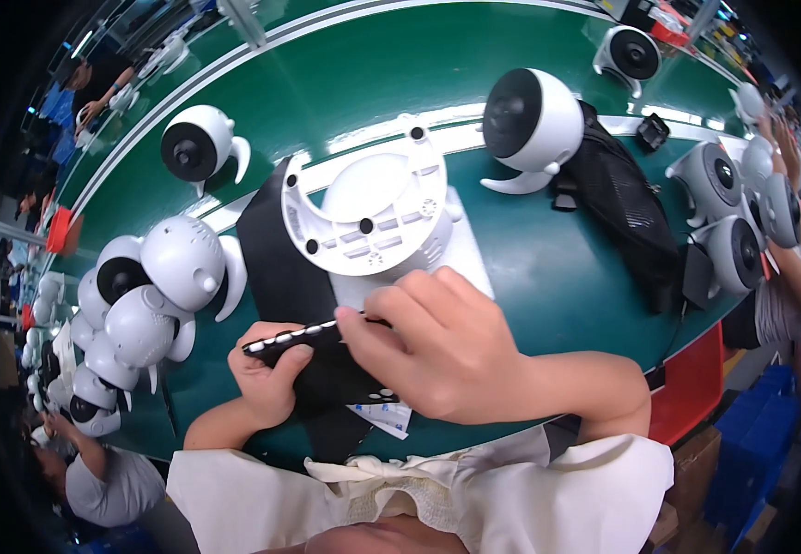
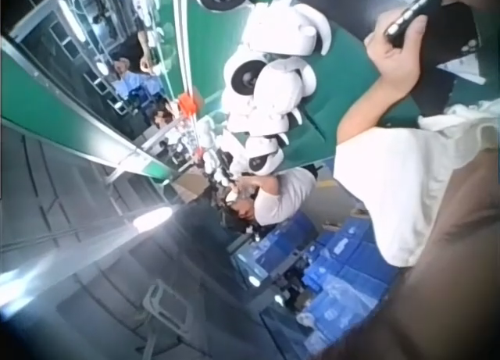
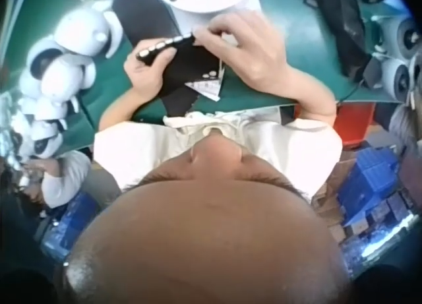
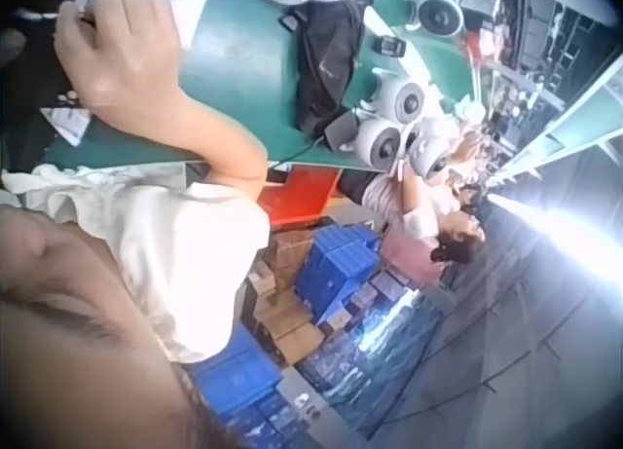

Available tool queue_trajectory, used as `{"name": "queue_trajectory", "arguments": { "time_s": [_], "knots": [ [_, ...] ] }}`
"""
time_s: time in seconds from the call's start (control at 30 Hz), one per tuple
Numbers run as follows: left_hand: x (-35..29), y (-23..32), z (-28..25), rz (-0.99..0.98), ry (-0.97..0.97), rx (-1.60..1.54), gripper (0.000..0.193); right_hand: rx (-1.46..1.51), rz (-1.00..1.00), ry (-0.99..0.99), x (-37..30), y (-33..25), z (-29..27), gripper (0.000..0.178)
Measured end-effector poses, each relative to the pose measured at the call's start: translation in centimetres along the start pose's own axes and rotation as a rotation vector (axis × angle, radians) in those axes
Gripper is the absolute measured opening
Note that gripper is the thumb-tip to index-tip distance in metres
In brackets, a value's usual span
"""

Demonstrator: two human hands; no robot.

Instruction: Manually assemble security camera components by fitting housing parts and inserting rubber plugs into the base.

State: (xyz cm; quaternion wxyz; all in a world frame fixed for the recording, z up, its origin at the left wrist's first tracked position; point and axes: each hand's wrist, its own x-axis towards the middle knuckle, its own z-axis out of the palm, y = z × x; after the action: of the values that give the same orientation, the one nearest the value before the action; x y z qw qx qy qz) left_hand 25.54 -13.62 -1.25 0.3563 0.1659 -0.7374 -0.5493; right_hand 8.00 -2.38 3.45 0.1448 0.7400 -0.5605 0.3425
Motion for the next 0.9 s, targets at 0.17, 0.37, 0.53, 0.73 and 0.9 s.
{"name": "queue_trajectory", "arguments": {
  "time_s": [0.17,0.37,0.53,0.73,0.9],
  "knots": [
    [0.1,0.2,0.0,-0.031,0.051,0.003,0.015,0.043,0.045,0.059,-0.1,0.3,0.5,0.037],
    [0.3,0.5,0.7,-0.232,0.111,-0.161,0.012,-0.114,-0.085,0.159,-0.8,0.8,1.1,0.036],
    [0.8,0.3,1.0,-0.407,0.110,-0.300,0.009,0.020,-0.069,0.123,-0.6,1.6,1.4,0.030],
    [1.1,0.4,0.9,-0.462,0.075,-0.411,0.011,0.030,-0.189,0.036,-0.2,2.4,0.3,0.026],
    [2.2,0.4,0.7,-0.423,-0.273,-0.307,0.018,0.440,-0.045,-0.012,1.3,3.7,-2.5,0.020]
  ]
}}
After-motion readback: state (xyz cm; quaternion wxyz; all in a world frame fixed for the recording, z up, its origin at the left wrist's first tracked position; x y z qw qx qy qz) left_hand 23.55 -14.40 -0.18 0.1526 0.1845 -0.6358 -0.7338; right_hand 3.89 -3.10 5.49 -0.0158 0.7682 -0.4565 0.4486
